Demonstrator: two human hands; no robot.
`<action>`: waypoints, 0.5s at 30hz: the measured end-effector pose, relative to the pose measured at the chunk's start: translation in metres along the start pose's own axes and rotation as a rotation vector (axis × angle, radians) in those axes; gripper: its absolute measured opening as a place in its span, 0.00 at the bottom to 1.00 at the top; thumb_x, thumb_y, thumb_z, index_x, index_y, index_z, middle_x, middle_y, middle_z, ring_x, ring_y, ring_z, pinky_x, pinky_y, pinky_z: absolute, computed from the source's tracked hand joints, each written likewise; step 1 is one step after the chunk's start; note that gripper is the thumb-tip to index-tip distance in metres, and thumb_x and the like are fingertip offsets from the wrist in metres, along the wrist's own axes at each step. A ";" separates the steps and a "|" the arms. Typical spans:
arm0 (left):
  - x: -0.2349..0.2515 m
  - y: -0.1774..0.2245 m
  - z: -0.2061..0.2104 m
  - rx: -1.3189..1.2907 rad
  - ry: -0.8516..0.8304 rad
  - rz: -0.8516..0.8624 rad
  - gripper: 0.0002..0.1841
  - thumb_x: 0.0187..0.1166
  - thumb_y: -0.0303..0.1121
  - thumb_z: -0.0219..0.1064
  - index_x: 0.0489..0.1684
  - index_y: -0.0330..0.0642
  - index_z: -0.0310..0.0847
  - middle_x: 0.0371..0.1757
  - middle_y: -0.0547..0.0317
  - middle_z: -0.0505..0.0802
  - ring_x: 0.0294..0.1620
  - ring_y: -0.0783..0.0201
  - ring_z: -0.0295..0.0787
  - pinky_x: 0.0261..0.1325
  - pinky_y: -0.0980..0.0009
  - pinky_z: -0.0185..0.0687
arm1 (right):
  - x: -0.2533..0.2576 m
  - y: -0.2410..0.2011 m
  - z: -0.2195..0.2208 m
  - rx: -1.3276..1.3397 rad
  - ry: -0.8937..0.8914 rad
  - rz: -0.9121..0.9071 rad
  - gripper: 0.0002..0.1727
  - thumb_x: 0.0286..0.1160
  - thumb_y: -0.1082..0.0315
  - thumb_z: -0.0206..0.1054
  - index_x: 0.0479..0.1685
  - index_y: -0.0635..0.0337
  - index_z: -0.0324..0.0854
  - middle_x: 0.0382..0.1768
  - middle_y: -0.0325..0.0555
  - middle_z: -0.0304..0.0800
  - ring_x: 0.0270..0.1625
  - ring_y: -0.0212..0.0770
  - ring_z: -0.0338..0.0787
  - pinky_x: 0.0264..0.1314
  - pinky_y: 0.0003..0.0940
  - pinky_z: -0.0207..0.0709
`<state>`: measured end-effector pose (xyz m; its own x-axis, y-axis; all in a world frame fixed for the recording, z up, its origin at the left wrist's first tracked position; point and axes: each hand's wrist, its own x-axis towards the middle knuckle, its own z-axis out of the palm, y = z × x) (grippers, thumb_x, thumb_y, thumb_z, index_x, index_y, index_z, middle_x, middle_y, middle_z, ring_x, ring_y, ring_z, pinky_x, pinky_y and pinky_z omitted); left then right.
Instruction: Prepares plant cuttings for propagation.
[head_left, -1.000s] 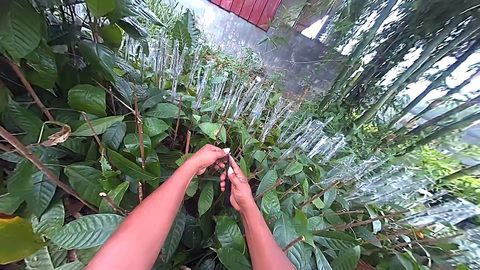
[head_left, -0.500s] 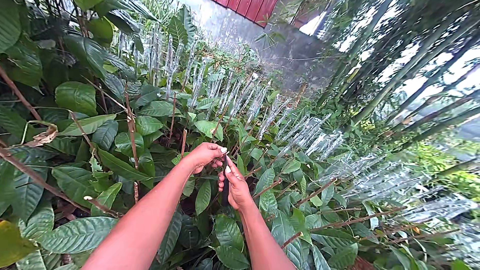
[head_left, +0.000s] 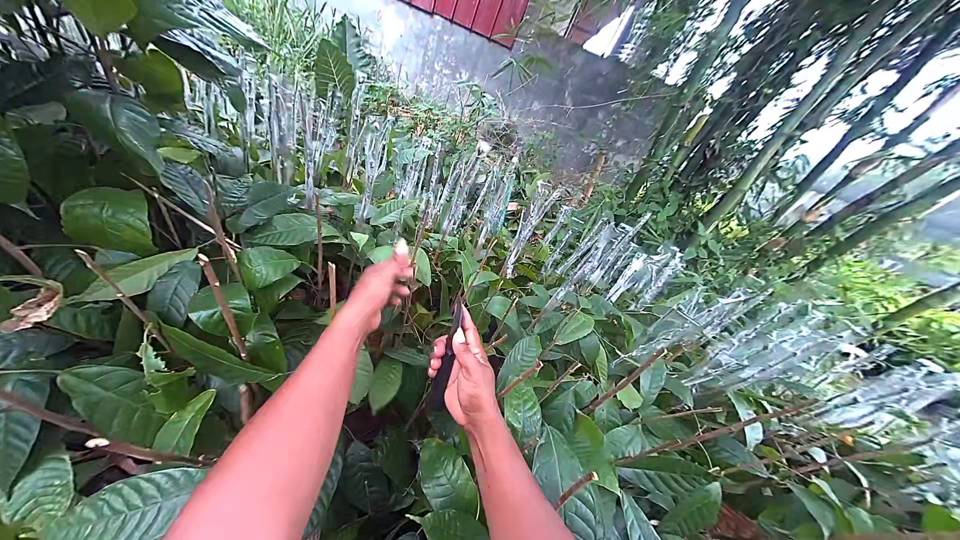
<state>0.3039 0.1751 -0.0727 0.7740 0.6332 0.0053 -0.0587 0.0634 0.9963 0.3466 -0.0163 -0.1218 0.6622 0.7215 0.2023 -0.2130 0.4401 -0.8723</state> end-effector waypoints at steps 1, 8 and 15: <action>0.012 0.004 0.001 -0.034 0.102 0.040 0.36 0.89 0.64 0.46 0.77 0.43 0.75 0.68 0.51 0.87 0.57 0.56 0.87 0.58 0.54 0.81 | -0.002 0.000 0.001 0.021 0.007 -0.009 0.31 0.94 0.66 0.41 0.95 0.56 0.45 0.32 0.43 0.79 0.29 0.36 0.83 0.34 0.30 0.83; 0.053 0.031 0.032 -0.015 -0.099 0.025 0.37 0.90 0.65 0.38 0.96 0.58 0.48 0.86 0.47 0.72 0.68 0.48 0.83 0.63 0.50 0.80 | -0.014 -0.001 0.011 -0.011 -0.080 0.039 0.29 0.93 0.65 0.42 0.91 0.62 0.52 0.33 0.42 0.80 0.30 0.34 0.84 0.34 0.27 0.83; -0.018 0.015 -0.020 -0.030 -0.043 0.041 0.39 0.88 0.67 0.38 0.55 0.40 0.83 0.53 0.53 0.91 0.46 0.57 0.91 0.52 0.57 0.88 | -0.011 -0.005 0.025 -0.113 -0.115 0.075 0.29 0.93 0.68 0.45 0.91 0.62 0.54 0.34 0.43 0.81 0.30 0.34 0.82 0.34 0.28 0.81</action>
<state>0.2762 0.1800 -0.0592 0.7970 0.6019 0.0506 -0.1094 0.0614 0.9921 0.3222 -0.0131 -0.1087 0.5594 0.8093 0.1792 -0.1719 0.3248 -0.9300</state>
